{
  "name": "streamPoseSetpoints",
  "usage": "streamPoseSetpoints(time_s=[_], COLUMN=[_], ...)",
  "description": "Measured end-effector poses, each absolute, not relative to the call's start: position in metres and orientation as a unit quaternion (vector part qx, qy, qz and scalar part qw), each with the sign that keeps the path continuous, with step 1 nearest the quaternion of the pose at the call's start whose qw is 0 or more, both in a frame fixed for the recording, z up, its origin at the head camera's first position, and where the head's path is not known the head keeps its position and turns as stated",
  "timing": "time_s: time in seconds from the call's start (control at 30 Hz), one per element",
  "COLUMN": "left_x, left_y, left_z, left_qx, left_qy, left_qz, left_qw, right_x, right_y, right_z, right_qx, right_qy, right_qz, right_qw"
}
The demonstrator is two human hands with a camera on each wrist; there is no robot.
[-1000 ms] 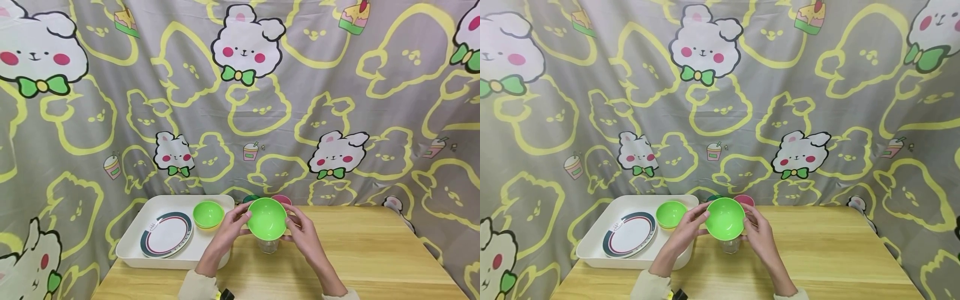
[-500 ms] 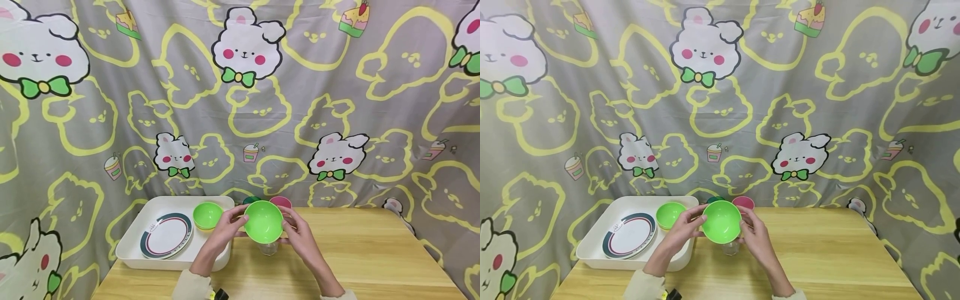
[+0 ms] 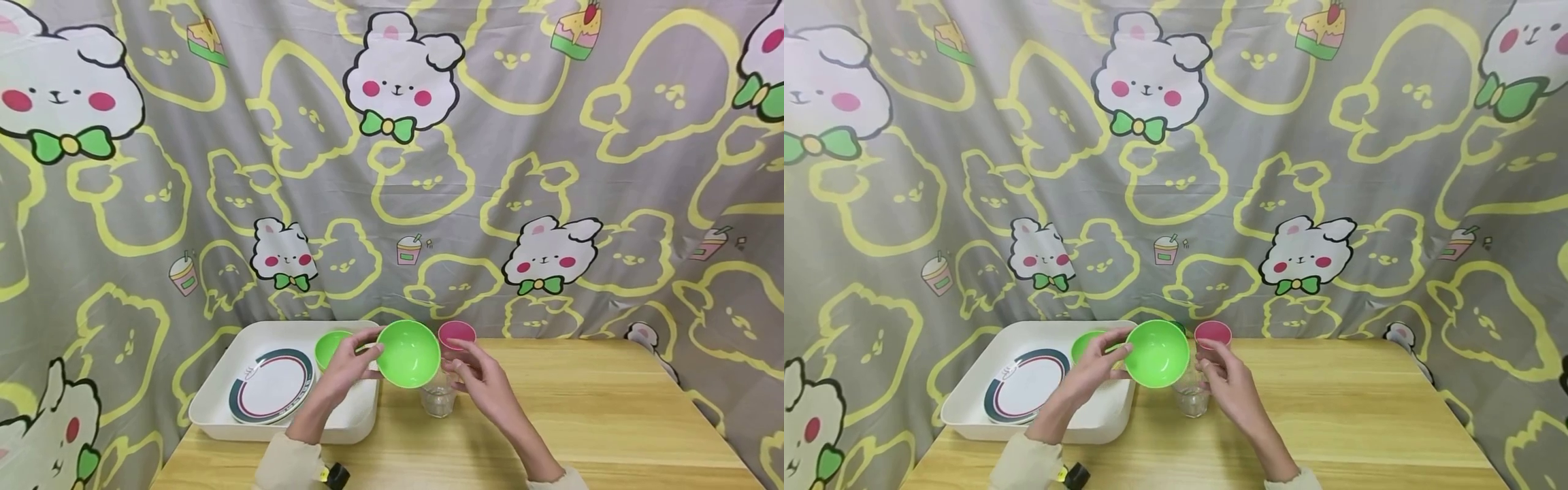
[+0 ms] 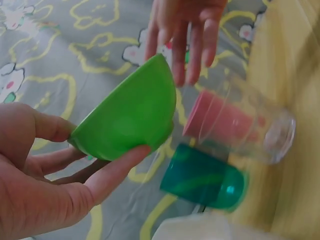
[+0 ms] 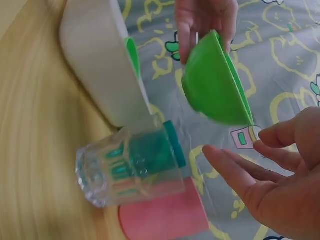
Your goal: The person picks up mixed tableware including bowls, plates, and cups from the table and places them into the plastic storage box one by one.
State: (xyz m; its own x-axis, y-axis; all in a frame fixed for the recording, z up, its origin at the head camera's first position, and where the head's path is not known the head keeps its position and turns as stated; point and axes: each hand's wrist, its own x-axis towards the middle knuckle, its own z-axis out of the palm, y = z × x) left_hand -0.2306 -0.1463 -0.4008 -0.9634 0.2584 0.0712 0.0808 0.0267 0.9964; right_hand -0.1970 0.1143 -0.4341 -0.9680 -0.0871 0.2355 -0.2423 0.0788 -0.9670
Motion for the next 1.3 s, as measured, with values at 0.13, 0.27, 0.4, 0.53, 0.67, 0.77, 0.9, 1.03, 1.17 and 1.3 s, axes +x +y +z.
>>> streamPoseSetpoints(time_s=[0.13, 0.27, 0.4, 0.53, 0.67, 0.77, 0.9, 1.03, 1.17, 1.3], left_x=[-0.234, -0.237, -0.239, -0.242, -0.249, -0.254, -0.261, -0.269, -0.274, -0.275], left_y=[-0.161, -0.173, -0.185, -0.197, -0.209, -0.219, -0.230, -0.234, -0.237, -0.238], left_z=[-0.398, -0.395, -0.395, -0.396, -0.398, -0.400, -0.402, -0.405, -0.409, -0.414], left_qx=[0.083, 0.056, 0.038, 0.027, 0.013, -0.006, -0.026, -0.031, -0.047, -0.060], left_qy=[0.723, 0.743, 0.763, 0.777, 0.795, 0.811, 0.822, 0.830, 0.831, 0.830], left_qz=[0.685, 0.667, 0.645, 0.627, 0.604, 0.582, 0.567, 0.556, 0.553, 0.554], left_qw=[0.033, 0.003, -0.022, -0.040, -0.049, -0.053, -0.049, -0.037, -0.030, -0.026], right_x=[-0.199, -0.199, -0.199, -0.199, -0.201, -0.202, -0.202, -0.202, -0.201, -0.201], right_y=[0.120, 0.124, 0.125, 0.126, 0.127, 0.126, 0.123, 0.120, 0.115, 0.111], right_z=[-0.441, -0.451, -0.461, -0.467, -0.475, -0.481, -0.484, -0.485, -0.487, -0.487], right_qx=[0.119, 0.116, 0.118, 0.130, 0.135, 0.132, 0.120, 0.115, 0.112, 0.102], right_qy=[-0.782, -0.801, -0.807, -0.806, -0.802, -0.804, -0.810, -0.809, -0.807, -0.811], right_qz=[0.603, 0.577, 0.566, 0.564, 0.571, 0.571, 0.568, 0.572, 0.576, 0.572], right_qw=[0.100, 0.109, 0.119, 0.124, 0.108, 0.098, 0.084, 0.072, 0.069, 0.075])
